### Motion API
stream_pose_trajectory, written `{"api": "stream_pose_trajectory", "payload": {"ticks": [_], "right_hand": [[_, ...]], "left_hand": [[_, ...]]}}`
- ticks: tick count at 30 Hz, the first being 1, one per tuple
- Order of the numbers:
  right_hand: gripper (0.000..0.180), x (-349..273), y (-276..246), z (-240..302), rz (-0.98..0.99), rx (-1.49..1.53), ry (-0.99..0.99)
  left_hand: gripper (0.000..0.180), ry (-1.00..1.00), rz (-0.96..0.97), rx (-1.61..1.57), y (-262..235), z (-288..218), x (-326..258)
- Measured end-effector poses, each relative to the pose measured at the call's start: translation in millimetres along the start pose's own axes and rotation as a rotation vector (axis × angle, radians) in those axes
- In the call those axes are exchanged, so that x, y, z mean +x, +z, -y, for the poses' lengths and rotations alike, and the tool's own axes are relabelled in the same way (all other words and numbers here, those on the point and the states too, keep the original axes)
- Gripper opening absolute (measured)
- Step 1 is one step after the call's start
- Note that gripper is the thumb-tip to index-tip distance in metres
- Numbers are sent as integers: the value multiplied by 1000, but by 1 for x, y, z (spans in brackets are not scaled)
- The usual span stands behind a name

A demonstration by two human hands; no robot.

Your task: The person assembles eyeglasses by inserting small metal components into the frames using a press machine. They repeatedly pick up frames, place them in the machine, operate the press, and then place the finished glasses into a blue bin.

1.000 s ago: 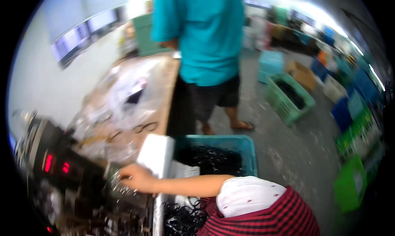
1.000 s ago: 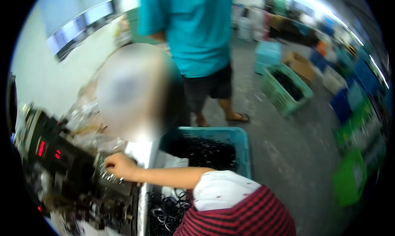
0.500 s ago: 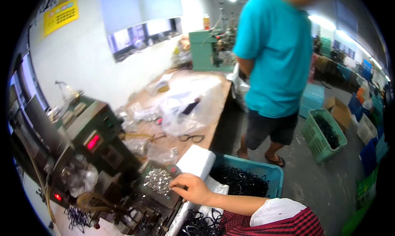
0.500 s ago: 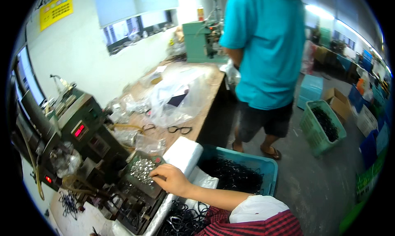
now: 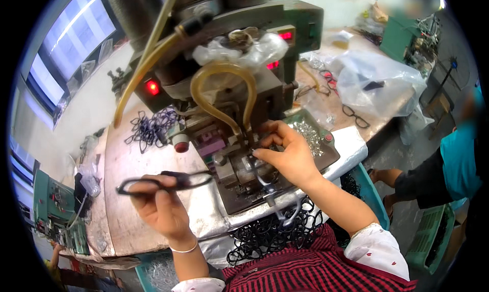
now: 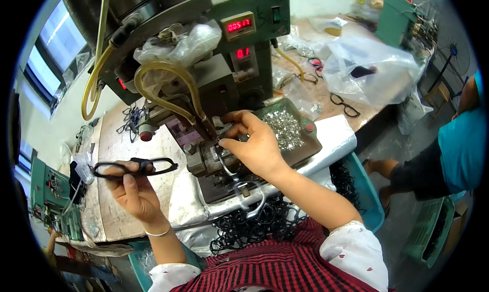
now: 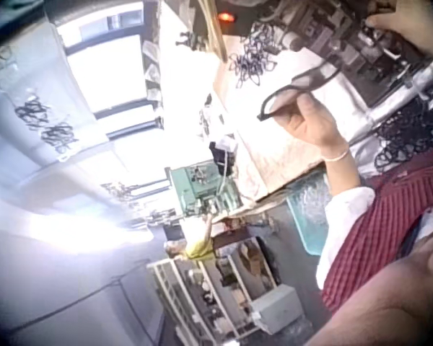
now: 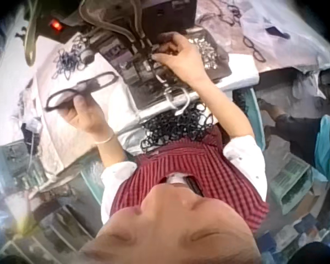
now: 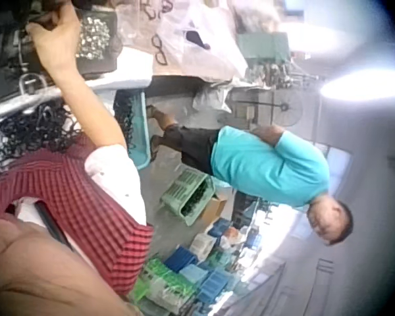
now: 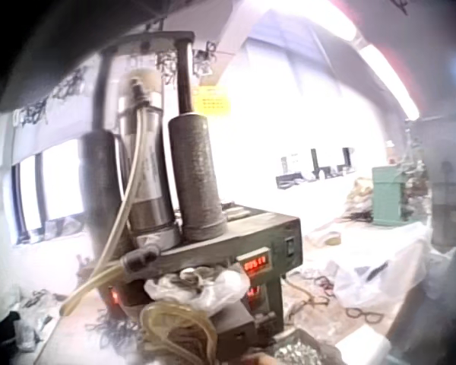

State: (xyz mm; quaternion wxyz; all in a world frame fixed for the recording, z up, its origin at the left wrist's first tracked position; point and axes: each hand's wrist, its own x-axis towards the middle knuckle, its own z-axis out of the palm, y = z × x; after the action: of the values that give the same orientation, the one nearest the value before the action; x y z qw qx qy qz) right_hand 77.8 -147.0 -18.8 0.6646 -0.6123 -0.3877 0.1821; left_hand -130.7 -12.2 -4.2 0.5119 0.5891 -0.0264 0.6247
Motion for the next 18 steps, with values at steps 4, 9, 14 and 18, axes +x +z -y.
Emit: {"api": "stream_pose_trajectory", "payload": {"ticks": [4,9,14,18], "right_hand": [[45,-3,13,9,4,425,135],[49,-18,12,23,-46,324,46],[35,-15,-49,-20,-146,-680,-285],[23,-14,-86,-94,-293,-1127,-199]], "left_hand": [[19,4,89,277,34,-1,30],[14,133,146,315,45,-1,30],[18,276,618,463,47,-16,3],[24,645,834,645,73,7,-3]]}}
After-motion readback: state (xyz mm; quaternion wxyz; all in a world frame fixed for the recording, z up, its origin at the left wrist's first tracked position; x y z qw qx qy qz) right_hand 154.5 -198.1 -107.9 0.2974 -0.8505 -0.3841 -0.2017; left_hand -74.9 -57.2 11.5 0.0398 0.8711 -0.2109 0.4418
